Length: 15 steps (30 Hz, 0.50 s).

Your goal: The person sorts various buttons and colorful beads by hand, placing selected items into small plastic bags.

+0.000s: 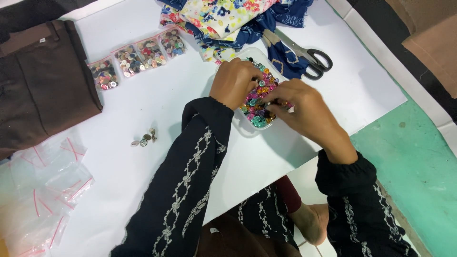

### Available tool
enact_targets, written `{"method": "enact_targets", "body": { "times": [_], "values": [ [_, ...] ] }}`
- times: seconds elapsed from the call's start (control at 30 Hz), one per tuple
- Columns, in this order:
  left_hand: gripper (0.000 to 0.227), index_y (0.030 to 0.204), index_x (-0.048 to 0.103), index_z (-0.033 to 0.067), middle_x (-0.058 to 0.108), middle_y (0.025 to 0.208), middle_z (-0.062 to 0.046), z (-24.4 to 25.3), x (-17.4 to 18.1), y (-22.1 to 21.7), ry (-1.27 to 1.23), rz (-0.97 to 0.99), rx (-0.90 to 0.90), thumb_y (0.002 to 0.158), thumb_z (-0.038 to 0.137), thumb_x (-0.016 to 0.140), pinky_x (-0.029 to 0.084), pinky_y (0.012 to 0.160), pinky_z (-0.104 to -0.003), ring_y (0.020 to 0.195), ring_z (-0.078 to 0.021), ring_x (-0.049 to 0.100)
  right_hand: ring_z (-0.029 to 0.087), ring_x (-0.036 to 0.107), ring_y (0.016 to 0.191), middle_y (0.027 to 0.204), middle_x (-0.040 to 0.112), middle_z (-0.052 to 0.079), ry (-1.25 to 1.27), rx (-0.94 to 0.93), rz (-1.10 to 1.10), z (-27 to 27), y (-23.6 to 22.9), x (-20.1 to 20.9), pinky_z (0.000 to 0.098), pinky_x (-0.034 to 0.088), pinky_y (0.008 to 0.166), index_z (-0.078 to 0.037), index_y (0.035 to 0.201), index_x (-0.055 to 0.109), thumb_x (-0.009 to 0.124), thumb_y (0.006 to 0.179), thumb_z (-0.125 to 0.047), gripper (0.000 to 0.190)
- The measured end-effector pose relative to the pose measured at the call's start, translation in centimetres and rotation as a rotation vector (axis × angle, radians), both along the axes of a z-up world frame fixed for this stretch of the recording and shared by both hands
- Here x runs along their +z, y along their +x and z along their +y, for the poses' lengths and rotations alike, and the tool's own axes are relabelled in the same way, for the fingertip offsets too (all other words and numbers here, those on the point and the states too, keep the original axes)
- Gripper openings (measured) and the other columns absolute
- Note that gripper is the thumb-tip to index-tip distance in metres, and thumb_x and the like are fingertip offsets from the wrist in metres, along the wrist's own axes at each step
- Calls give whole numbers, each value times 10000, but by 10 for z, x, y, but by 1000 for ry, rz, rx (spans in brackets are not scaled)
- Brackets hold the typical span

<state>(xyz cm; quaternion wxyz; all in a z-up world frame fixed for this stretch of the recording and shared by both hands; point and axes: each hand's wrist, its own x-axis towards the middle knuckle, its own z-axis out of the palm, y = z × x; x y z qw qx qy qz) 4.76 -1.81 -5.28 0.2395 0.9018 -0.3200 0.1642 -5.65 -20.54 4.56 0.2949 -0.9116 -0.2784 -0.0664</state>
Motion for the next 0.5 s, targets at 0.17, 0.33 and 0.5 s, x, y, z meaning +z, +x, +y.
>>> {"method": "enact_targets", "body": {
  "times": [0.17,0.33,0.5],
  "values": [
    [92,1024,783,209,690,924,8,7,16,-7,-96,93,8,933,199,773,457,771,-339,925,-203,598,251,690,837,893,743,107,135,-106,-16,-12,-2,2,332,570,757,-41,1042,792,817,844,12,206],
    [124,1063,789,173,730,902,-22,17,40,-28,-254,146,-14,942,162,764,477,765,-364,882,-227,630,287,686,795,866,736,160,177,-86,-53,-3,-2,6,359,564,734,8,1066,790,785,843,68,231],
    [147,1127,763,182,701,960,-34,62,60,-87,-308,116,16,987,190,720,484,805,-399,935,-262,631,289,677,793,878,729,152,216,1,-125,24,-3,8,352,565,716,17,1058,784,800,835,93,236]
  ]
}}
